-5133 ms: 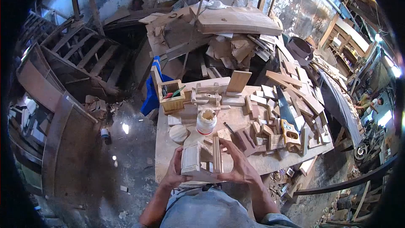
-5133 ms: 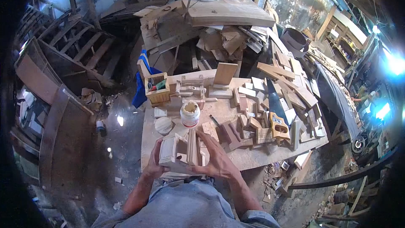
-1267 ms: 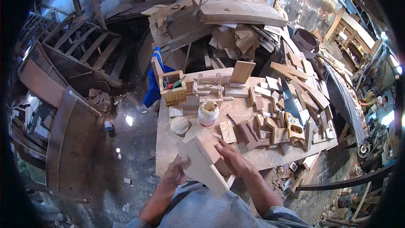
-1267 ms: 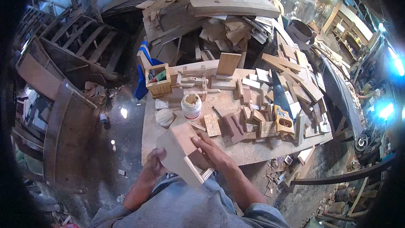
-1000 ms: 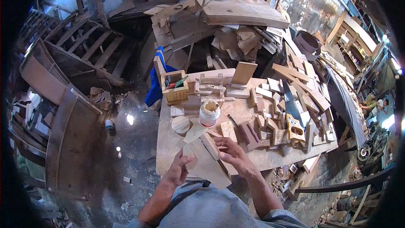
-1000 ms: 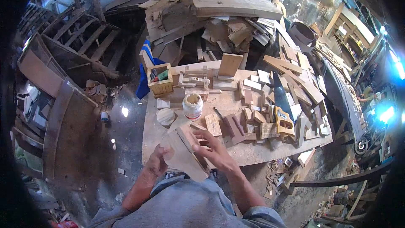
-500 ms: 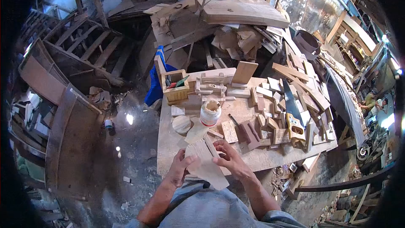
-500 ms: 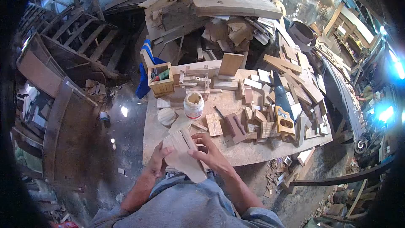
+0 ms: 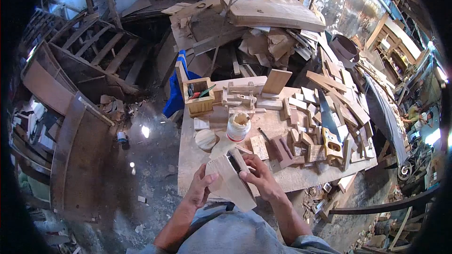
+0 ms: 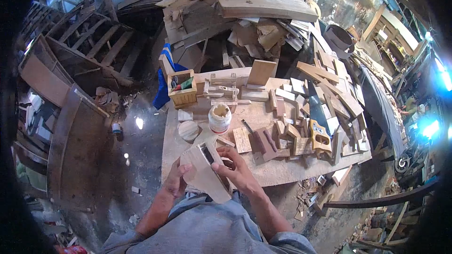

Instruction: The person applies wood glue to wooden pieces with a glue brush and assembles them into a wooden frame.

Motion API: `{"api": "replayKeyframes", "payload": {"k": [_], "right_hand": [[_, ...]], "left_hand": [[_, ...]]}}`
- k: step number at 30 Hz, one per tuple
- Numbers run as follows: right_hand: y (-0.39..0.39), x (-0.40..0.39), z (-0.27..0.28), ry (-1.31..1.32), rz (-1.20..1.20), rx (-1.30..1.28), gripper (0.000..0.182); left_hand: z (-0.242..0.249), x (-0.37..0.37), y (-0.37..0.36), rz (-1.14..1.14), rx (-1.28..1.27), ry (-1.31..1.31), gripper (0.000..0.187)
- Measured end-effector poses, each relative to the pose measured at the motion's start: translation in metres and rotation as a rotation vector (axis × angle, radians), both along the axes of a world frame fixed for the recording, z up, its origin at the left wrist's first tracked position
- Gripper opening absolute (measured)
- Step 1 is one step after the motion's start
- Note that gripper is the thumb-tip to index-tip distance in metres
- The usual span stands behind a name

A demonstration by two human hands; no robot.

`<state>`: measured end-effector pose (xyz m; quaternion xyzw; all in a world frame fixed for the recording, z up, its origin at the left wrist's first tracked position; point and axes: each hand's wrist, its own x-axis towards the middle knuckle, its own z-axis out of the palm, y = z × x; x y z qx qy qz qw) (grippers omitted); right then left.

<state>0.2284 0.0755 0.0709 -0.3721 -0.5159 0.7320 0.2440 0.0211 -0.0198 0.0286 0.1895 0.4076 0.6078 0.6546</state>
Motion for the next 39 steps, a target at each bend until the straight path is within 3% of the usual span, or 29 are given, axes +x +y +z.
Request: {"api": "replayKeyframes", "payload": {"k": [4, 9, 12, 27, 29, 31, 34, 38, 39], "right_hand": [[-0.001, 0.003, -0.001, 0.173, -0.230, -0.185, 0.063], [0.020, 0.021, -0.013, 0.452, -0.178, -0.341, 0.071], [0.021, 0.024, -0.016, 0.474, -0.215, -0.390, 0.074], [0.013, 0.037, -0.043, 0.481, -0.235, -0.464, 0.084], [0.012, 0.041, -0.043, 0.479, -0.268, -0.446, 0.085], [0.011, 0.046, -0.039, 0.468, -0.290, -0.414, 0.085], [0.012, 0.054, -0.051, 0.497, -0.290, -0.424, 0.083], [0.005, 0.045, -0.051, 0.489, -0.302, -0.424, 0.082], [0.000, 0.040, -0.054, 0.508, -0.335, -0.428, 0.082]], "left_hand": [[-0.034, -0.010, -0.002, -0.037, 0.077, -0.173, 0.070], [-0.053, -0.020, -0.009, -0.082, 0.180, -0.501, 0.077], [-0.042, -0.014, -0.007, 0.028, 0.192, -0.530, 0.083], [-0.079, -0.045, -0.042, 0.210, 0.300, -0.628, 0.087], [-0.097, -0.056, -0.071, 0.465, 0.184, -1.279, 0.087], [-0.077, -0.059, -0.074, 0.315, 0.259, -0.635, 0.090], [-0.108, -0.075, -0.094, 0.380, 0.205, -0.510, 0.088], [-0.152, -0.078, -0.111, 0.331, 0.062, -0.159, 0.091], [-0.122, -0.068, -0.097, 0.274, 0.087, -0.118, 0.096]]}}
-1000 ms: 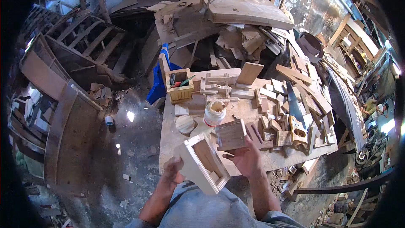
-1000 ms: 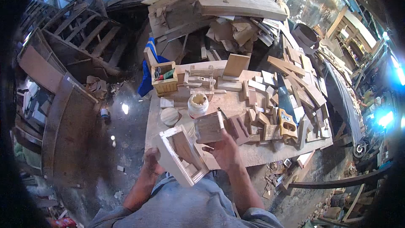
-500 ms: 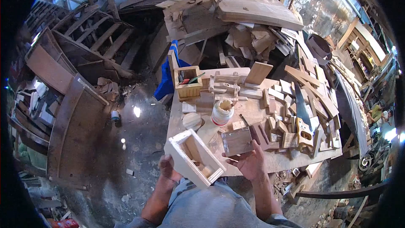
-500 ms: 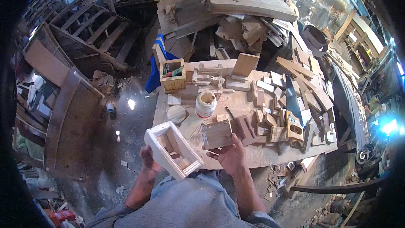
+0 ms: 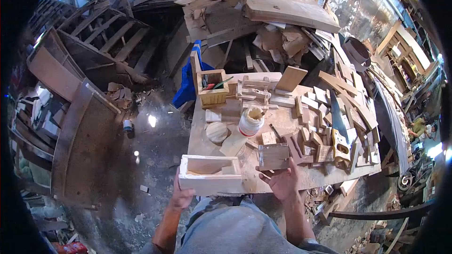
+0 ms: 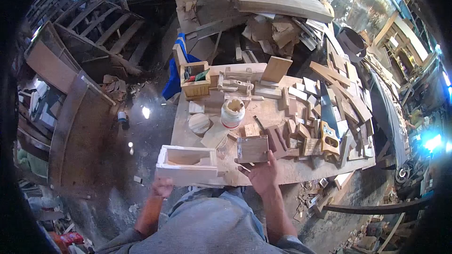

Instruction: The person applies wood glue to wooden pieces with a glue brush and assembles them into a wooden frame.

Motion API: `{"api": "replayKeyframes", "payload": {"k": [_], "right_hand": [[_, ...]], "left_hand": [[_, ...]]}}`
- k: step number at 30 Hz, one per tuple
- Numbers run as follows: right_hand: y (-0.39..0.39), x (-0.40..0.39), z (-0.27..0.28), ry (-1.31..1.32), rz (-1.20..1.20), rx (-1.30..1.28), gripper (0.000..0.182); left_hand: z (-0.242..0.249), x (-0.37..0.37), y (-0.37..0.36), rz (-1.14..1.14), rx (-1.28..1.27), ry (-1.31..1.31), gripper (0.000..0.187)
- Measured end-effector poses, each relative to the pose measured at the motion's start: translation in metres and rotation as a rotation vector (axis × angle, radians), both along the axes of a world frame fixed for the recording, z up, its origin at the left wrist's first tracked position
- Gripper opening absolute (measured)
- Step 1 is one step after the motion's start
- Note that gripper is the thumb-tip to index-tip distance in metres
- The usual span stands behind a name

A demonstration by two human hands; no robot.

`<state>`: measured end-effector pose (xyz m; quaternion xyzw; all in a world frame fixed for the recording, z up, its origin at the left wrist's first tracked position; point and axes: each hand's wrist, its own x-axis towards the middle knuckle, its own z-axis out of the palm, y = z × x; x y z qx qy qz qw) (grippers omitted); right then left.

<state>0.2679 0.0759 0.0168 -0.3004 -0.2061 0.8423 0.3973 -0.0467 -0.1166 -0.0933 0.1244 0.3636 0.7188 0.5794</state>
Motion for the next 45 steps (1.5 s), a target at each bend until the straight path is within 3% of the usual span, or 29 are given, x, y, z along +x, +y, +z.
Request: {"api": "replayKeyframes", "payload": {"k": [4, 10, 14, 17, 21, 24, 27, 33, 37, 39, 45], "right_hand": [[-0.018, -0.021, -0.011, 0.058, -0.152, -0.011, 0.079], [-0.025, -0.025, -0.032, 0.156, -0.348, 0.076, 0.071], [-0.020, -0.020, -0.039, 0.118, -0.520, 0.208, 0.061], [-0.018, -0.021, -0.031, 0.108, -0.558, 0.255, 0.058], [-0.017, -0.014, -0.045, 0.194, -0.478, 0.132, 0.063], [-0.014, -0.009, -0.044, 0.215, -0.420, 0.067, 0.070], [-0.008, -0.008, -0.041, 0.162, -0.445, 0.089, 0.076], [0.006, 0.007, -0.047, 0.253, -0.326, -0.004, 0.073], [0.016, 0.016, -0.043, 0.221, -0.243, 0.068, 0.073], [0.024, 0.024, -0.046, 0.208, -0.179, 0.123, 0.073], [0.039, 0.030, -0.018, -0.313, 0.075, 0.771, 0.084]], "left_hand": [[0.065, 0.030, 0.036, -0.121, 0.036, 0.092, 0.113], [0.042, 0.031, 0.061, -0.326, 0.160, 0.658, 0.113], [0.064, 0.048, 0.068, -0.432, 0.057, 0.578, 0.115], [0.050, 0.032, 0.075, -0.349, 0.107, 1.487, 0.111], [0.071, 0.028, 0.084, -0.477, -0.046, 1.614, 0.115], [0.068, 0.026, 0.083, -0.444, -0.012, 1.615, 0.119], [0.064, 0.023, 0.079, -0.439, -0.026, 1.445, 0.119], [0.075, 0.025, 0.084, -0.455, 0.020, 1.448, 0.110], [0.080, 0.027, 0.087, -0.452, 0.042, 1.412, 0.106], [0.082, 0.029, 0.086, -0.444, 0.030, 1.419, 0.105], [0.082, 0.037, 0.086, -0.433, -0.023, 1.382, 0.108]]}}
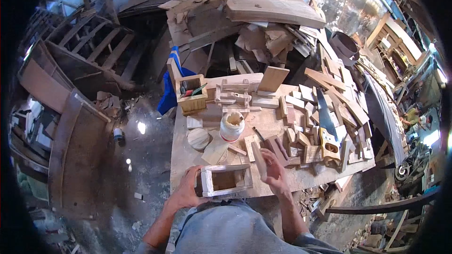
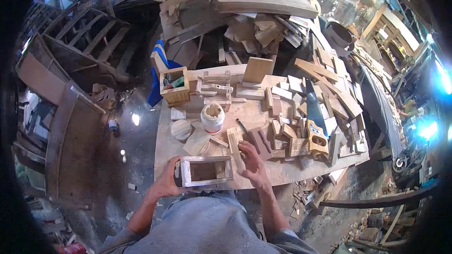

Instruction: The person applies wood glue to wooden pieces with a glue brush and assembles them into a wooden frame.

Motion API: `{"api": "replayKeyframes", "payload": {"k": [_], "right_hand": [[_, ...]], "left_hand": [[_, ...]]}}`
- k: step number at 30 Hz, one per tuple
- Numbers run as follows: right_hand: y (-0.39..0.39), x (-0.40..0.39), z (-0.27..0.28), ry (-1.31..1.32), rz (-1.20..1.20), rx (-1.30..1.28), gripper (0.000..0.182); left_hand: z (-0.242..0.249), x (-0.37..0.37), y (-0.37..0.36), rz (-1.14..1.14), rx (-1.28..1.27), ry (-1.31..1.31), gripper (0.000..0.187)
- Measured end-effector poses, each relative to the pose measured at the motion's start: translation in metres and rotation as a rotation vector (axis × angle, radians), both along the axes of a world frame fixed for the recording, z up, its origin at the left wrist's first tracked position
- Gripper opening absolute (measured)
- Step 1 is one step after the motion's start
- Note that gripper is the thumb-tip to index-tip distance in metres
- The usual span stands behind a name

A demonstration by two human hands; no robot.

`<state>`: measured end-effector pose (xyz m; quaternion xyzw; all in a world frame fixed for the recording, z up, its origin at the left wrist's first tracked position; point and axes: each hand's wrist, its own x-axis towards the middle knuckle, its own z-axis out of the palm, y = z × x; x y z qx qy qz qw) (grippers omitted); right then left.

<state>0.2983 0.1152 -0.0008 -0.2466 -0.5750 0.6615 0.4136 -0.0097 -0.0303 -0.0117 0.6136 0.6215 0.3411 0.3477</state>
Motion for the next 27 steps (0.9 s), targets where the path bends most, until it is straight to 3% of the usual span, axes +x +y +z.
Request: {"api": "replayKeyframes", "payload": {"k": [8, 12, 13, 20, 24, 27], "right_hand": [[-0.002, -0.014, 0.027, -0.271, 0.180, 0.133, 0.085], [-0.006, -0.021, 0.036, -0.514, 0.261, 0.391, 0.079], [-0.010, -0.027, 0.036, -0.502, 0.245, 0.410, 0.072], [-0.010, -0.047, 0.048, -0.559, 0.377, 0.523, 0.073], [-0.020, -0.049, 0.036, 0.058, 0.352, -0.144, 0.082], [-0.032, -0.057, 0.033, 0.386, 0.331, -0.533, 0.098]], "left_hand": [[-0.001, 0.000, -0.002, -0.019, -0.023, 0.004, 0.120], [0.000, 0.004, -0.004, -0.008, 0.040, 0.025, 0.122], [-0.001, 0.005, -0.005, -0.005, 0.042, 0.028, 0.123], [-0.004, 0.002, -0.012, 0.013, 0.090, 0.048, 0.126], [0.022, 0.000, -0.018, 0.139, 0.113, -0.197, 0.131], [0.087, 0.025, -0.008, 0.199, 0.087, -0.175, 0.128]]}}
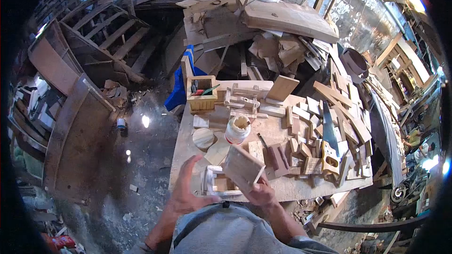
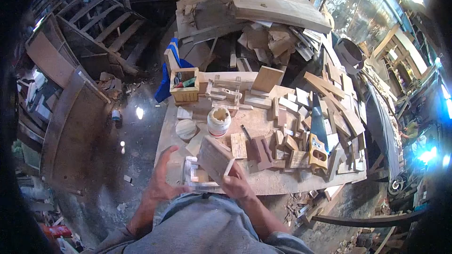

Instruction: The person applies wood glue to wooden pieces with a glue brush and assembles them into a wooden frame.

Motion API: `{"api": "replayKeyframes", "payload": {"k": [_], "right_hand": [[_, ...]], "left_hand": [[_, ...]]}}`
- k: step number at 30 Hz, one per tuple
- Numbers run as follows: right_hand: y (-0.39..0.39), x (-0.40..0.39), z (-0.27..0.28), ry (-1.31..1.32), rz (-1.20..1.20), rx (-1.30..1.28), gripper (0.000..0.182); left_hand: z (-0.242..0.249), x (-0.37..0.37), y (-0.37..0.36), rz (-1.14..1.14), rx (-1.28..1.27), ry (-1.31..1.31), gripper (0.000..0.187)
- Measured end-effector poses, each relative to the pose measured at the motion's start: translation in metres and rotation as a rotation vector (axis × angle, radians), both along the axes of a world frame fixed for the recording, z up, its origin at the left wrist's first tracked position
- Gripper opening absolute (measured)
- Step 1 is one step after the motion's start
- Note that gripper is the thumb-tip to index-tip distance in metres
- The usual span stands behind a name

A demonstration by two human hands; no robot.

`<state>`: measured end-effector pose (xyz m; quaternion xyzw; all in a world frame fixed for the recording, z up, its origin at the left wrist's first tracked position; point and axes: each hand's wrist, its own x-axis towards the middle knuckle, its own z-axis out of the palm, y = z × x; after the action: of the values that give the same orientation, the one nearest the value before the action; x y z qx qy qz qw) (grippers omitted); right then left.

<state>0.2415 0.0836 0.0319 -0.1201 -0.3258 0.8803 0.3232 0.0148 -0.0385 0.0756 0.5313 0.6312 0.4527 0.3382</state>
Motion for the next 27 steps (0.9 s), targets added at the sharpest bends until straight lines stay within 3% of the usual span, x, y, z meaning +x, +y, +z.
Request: {"api": "replayKeyframes", "payload": {"k": [4, 7, 11, 13, 14, 17, 21, 27], "right_hand": [[-0.011, -0.031, 0.015, 0.173, 0.006, -0.190, 0.095], [-0.014, -0.038, 0.015, 0.008, 0.021, -0.212, 0.102], [0.000, -0.033, -0.010, -0.039, 0.072, -0.213, 0.092], [0.027, -0.021, 0.008, -0.322, 0.004, 0.173, 0.074], [0.058, -0.018, 0.012, -0.490, -0.082, 0.624, 0.054], [0.101, -0.027, 0.051, -0.973, -0.528, 1.137, 0.031], [0.145, -0.048, 0.033, -1.045, -0.442, 1.284, 0.018], [0.155, -0.065, 0.037, -1.086, -0.373, 1.442, 0.016]], "left_hand": [[0.013, 0.029, 0.026, 0.035, 0.162, 0.118, 0.123], [-0.002, 0.029, 0.039, 0.079, 0.220, 0.066, 0.126], [-0.019, 0.027, 0.048, 0.113, 0.318, -0.179, 0.115], [-0.016, 0.017, 0.051, 0.141, 0.315, -0.243, 0.112], [-0.015, 0.012, 0.052, 0.159, 0.313, -0.276, 0.111], [-0.028, -0.012, 0.063, 0.156, 0.318, -0.167, 0.112], [-0.022, -0.021, 0.079, 0.027, 0.294, -0.098, 0.113], [-0.031, -0.008, 0.108, -0.135, 0.382, -0.650, 0.118]]}}
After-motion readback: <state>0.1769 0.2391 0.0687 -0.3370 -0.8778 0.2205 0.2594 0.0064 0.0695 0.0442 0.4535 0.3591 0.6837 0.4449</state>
